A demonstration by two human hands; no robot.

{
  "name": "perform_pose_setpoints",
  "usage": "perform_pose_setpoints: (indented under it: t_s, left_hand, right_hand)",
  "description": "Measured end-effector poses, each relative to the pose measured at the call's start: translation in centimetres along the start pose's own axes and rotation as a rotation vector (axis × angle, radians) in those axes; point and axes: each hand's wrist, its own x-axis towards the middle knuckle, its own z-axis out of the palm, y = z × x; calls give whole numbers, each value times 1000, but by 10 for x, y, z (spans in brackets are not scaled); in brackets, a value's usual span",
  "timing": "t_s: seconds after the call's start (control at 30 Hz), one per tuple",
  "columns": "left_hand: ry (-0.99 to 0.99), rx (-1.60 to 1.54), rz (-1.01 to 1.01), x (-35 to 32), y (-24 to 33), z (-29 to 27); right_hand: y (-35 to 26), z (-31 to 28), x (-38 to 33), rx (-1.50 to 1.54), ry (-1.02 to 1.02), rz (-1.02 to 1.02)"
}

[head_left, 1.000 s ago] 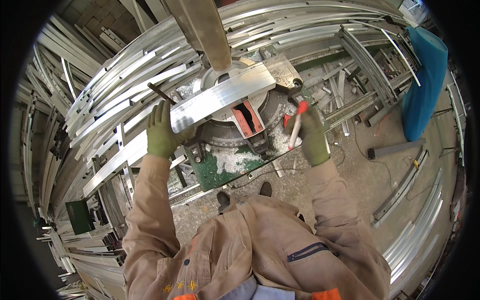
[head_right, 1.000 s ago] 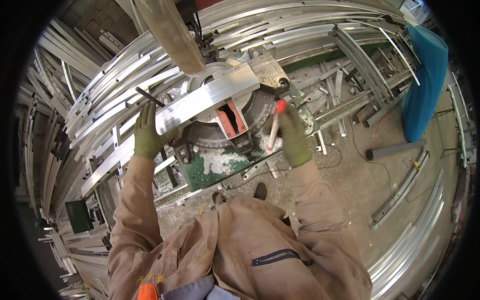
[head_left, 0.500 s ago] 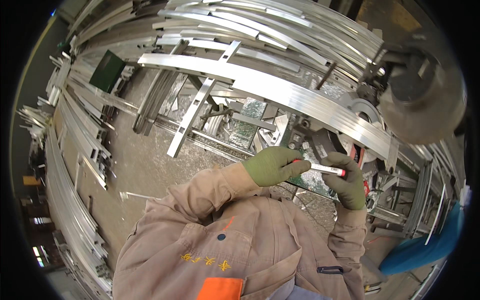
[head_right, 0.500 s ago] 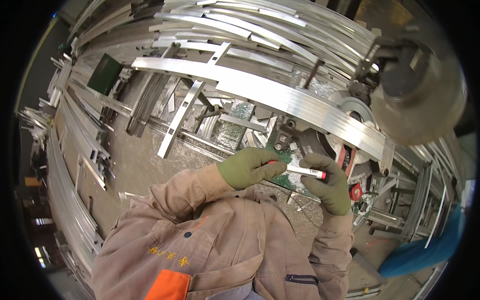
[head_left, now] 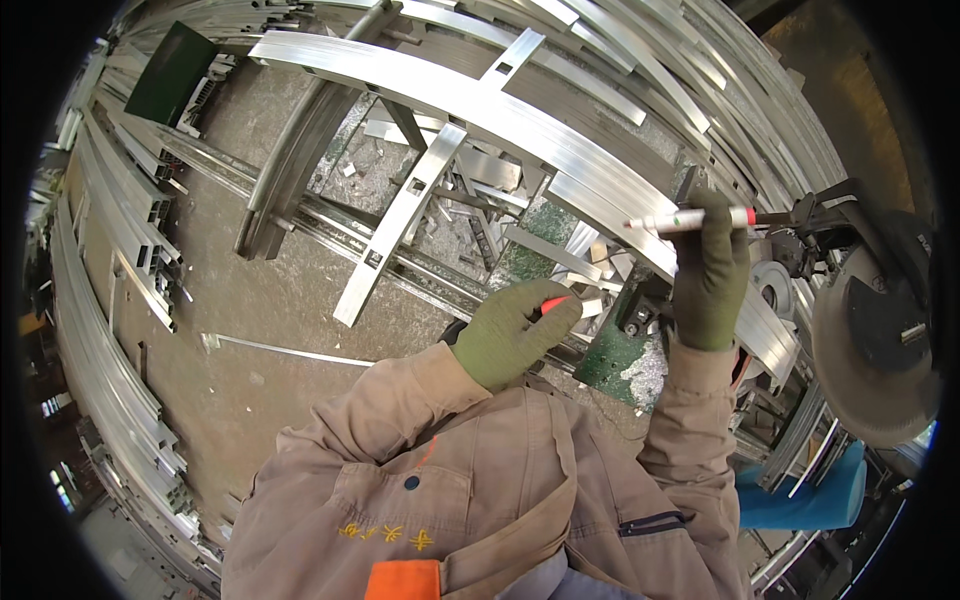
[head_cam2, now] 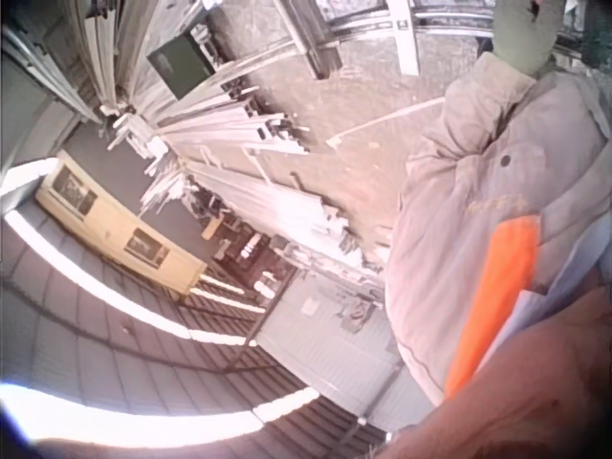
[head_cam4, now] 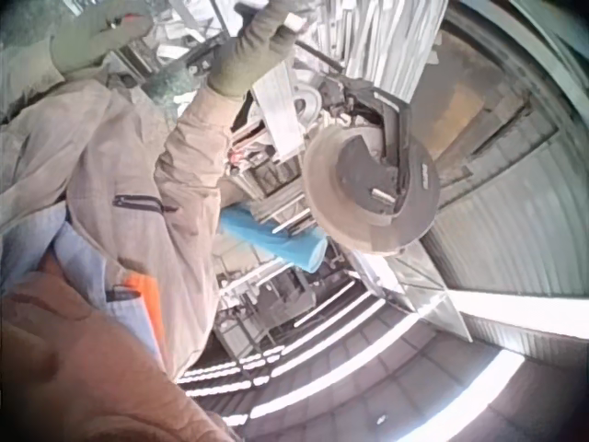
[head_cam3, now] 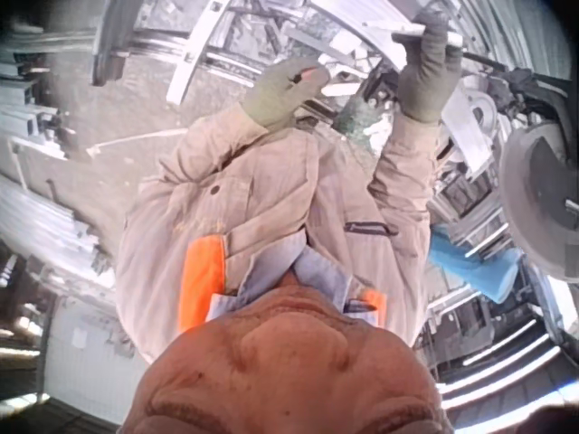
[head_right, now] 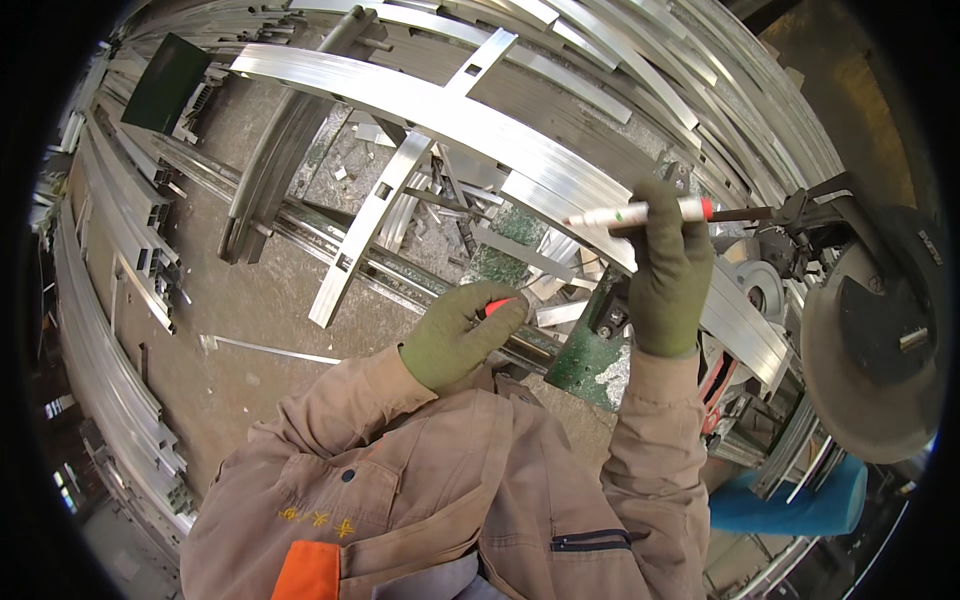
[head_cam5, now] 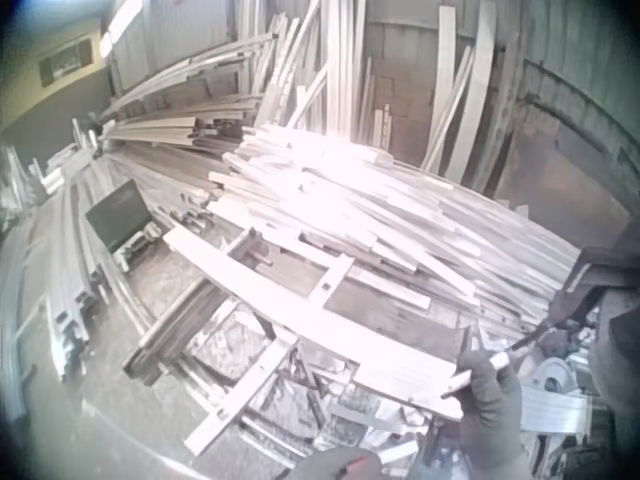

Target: The person uses a chop saw to cut aluminum profiles into shorter pieces. They position each profile on the saw, lower the blade to cut, then remove and set aside the cut pieces. The person also marks some pieces with a marker before cutting.

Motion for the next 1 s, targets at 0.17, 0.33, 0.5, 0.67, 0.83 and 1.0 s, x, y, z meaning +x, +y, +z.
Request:
perform_pose_setpoints:
  t_s: [0.17,0.33,0.5,0.67,0.83,1.0]
  left_hand:
    - [-12,3,235,29,-29,2]
    - [43,22,106,47,-42,3]
    - [22,35,92,54,-47,3]
    - [3,50,125,51,-52,8]
    - [-35,29,97,49,-52,7]
    - [-16,43,117,48,-53,7]
  right_hand:
    - [31,54,51,278,24,284]
    - [49,73,59,204,-25,374]
    - [57,74,57,166,-58,359]
    - [58,77,57,108,-68,354]
    - [57,78,56,77,-90,322]
    - [59,77,56,95,-94,329]
